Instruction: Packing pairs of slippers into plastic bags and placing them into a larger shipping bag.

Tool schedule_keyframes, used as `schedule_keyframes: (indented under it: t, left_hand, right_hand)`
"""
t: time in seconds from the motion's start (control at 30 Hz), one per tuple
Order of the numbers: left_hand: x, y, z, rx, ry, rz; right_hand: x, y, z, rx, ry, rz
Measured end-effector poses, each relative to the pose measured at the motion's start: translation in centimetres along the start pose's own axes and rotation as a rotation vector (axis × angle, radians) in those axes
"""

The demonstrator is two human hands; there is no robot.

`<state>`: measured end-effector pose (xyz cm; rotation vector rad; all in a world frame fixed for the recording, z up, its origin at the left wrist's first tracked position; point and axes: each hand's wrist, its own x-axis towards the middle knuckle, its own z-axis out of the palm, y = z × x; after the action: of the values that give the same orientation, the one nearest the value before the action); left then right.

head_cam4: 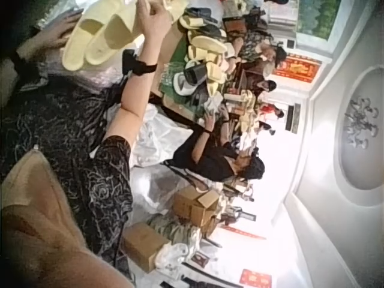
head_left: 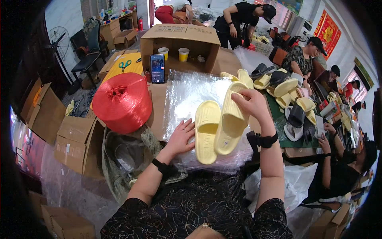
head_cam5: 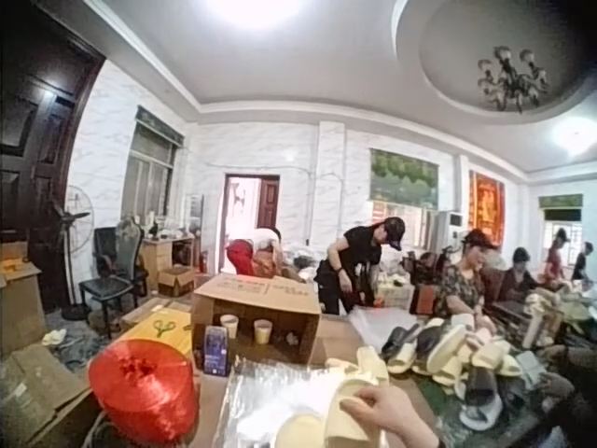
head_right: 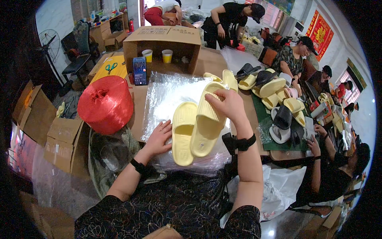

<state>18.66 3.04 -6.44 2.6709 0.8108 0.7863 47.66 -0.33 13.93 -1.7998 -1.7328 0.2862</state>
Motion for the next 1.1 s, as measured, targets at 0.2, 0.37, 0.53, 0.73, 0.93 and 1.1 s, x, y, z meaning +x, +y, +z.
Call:
schedule_keyframes:
  t: [0.2,0.37,0.53,0.73,0.93,1.1]
  left_hand:
    - [-0.1,-0.5,0.6,0.058,-0.009,0.013]
    - [-0.2,-0.2,0.3,0.023,0.011,0.001]
    - [-0.1,0.1,-0.1,0.016,-0.051,-0.023]
    - [0.2,0.3,0.0,0.014,-0.042,-0.011]
    - [-0.2,0.4,-0.3,0.009,0.035,0.004]
    - [0.0,0.8,-0.6,-0.001,0.014,-0.001]
  right_hand:
    - [0.6,4.2,2.7,-0.112,-0.059,0.1]
    - [0.9,5.9,4.3,0.06,-0.001,0.062]
    - [1.9,8.8,5.1,0.077,0.018,-0.075]
    - [-0.6,9.8,7.3,0.034,0.18,-0.158]
    - [-7.6,2.8,5.2,-0.033,0.172,-0.107]
    - [-11.5,1.1,9.1,-0.153,-0.016,0.07]
